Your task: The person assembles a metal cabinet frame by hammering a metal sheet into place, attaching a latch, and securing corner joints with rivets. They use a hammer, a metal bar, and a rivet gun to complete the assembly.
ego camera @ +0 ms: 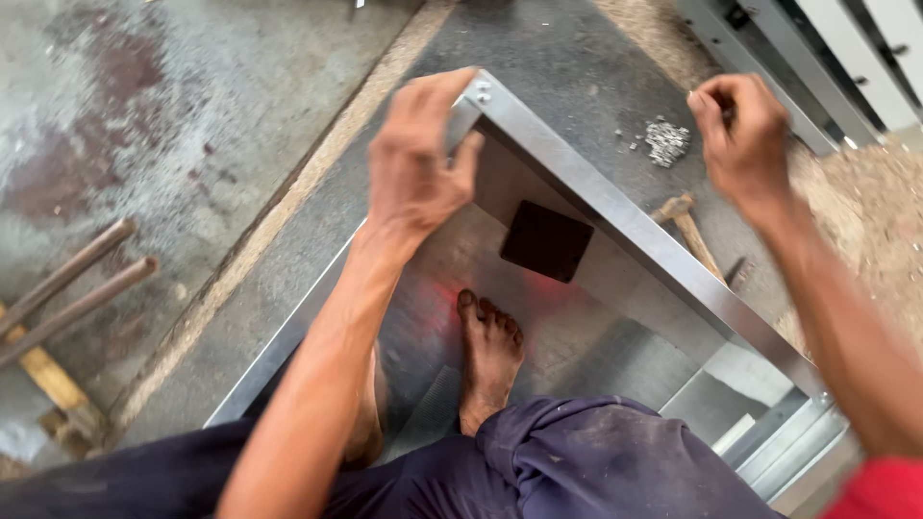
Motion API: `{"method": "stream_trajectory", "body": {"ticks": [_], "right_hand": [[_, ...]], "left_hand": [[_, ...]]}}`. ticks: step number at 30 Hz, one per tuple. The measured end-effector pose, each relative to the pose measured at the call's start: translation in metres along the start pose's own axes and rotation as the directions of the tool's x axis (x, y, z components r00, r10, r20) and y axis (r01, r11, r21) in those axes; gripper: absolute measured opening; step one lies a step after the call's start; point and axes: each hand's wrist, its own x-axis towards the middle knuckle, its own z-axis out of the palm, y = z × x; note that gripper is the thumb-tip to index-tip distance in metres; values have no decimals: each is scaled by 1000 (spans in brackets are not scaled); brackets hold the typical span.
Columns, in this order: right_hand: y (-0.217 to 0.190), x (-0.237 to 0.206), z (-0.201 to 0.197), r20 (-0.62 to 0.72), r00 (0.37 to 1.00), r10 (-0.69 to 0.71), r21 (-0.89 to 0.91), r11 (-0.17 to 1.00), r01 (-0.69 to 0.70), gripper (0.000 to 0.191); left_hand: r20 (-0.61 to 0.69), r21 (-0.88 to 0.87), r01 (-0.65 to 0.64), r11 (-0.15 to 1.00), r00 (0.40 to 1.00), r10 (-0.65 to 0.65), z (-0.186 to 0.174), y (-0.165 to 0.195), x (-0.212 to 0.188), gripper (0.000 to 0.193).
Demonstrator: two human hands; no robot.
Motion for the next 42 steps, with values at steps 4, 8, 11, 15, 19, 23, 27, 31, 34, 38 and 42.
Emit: {"method": "stream_trajectory", "body": {"ticks": [4, 8, 11, 15, 19, 23, 27, 31, 34, 38, 42], "right_hand": [[-122, -35, 30, -8, 970, -242, 99, 965, 241, 12], [-179, -31, 65, -19, 993, -114, -80, 991, 112, 14], [-186, -43, 100, 22, 1000, -10, 89, 996, 8, 14], [-187, -40, 127, 375, 756, 536, 769, 276, -577, 17], [-198, -35, 141, 376, 732, 569, 921, -144, -361, 16], [-198, -24, 148, 350, 744, 569, 931, -299, -208, 17], [-196, -11, 153, 322, 758, 568, 917, -386, -101, 16], [-194, 4, 158, 379, 758, 531, 867, -490, -90, 18], [-192, 16, 163, 319, 885, 339, 757, -653, -22, 19], [-188, 29, 173, 252, 958, 135, 558, -829, -30, 25], [-184, 40, 182, 585, 711, 391, 671, -725, -154, 31]], "left_hand": [[207, 124, -170, 978, 968, 142, -4, -2, 2, 87], [238, 172, -249, 953, 950, 205, -10, -1, 5, 96], [278, 163, -237, 958, 942, 186, -10, -1, 3, 97], [241, 195, -197, 961, 959, 148, -1, -6, -2, 99], [250, 218, -185, 958, 960, 129, 4, -15, -5, 99], [254, 190, -173, 966, 960, 122, 3, -17, -5, 100], [243, 211, -216, 953, 956, 163, 3, -14, -5, 99], [210, 243, -217, 945, 963, 167, 5, -12, -3, 99], [228, 207, -128, 970, 971, 79, 6, -12, 1, 101], [231, 143, -80, 986, 972, 46, 4, -12, 6, 103], [246, 118, -65, 991, 969, 34, 2, -10, 11, 100]]}}
